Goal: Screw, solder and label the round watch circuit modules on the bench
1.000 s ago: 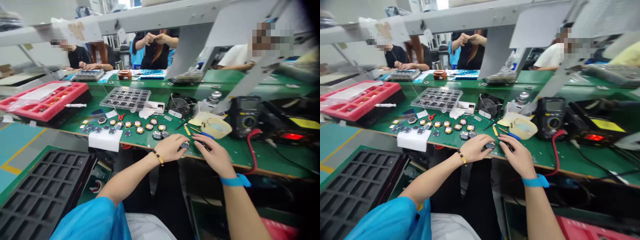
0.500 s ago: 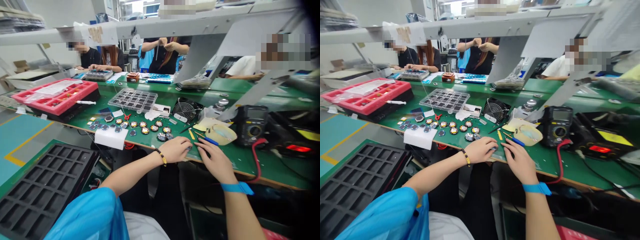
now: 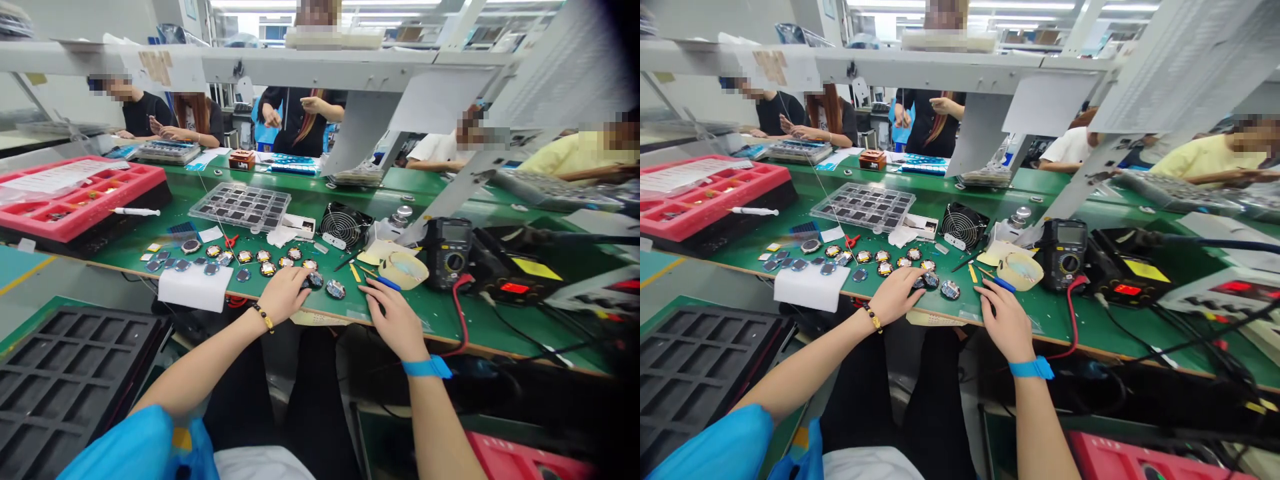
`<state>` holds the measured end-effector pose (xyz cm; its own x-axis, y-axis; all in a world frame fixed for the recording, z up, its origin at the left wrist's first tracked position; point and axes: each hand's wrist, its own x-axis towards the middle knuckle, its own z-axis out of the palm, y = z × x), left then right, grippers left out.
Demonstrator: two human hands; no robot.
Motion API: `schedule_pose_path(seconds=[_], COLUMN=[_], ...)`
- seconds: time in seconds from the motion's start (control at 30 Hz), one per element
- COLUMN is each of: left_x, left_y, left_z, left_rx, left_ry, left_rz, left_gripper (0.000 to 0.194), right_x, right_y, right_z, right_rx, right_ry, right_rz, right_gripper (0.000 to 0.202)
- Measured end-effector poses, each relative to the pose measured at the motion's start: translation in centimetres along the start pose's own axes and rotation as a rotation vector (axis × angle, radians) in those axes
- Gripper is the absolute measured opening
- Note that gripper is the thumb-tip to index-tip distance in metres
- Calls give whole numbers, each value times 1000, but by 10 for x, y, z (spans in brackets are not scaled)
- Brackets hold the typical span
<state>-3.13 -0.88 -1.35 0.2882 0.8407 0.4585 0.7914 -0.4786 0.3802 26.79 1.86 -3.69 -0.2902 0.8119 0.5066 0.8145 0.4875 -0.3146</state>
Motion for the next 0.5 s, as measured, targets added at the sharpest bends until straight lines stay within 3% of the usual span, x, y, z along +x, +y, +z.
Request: schedule_pose_path(seconds=[0.23,0.4,0.5], left_x=[-2,-4,-8], left_y=[-21,-14,-10], left_z=[-13,-12,-21], left_rx=[-26,-38,-75], left_ry=[-16,37,147], left_rz=[114,108,83], left_gripper=[28,36,38], right_x=[0,-3,-4], right_y=[-7,-10,-9], right_z=[-2,-4,-5], right_rx=[-36,-58,-59], right_ry=[27,30,35], right_rz=[14,21,29], right_gripper=[36,36,37])
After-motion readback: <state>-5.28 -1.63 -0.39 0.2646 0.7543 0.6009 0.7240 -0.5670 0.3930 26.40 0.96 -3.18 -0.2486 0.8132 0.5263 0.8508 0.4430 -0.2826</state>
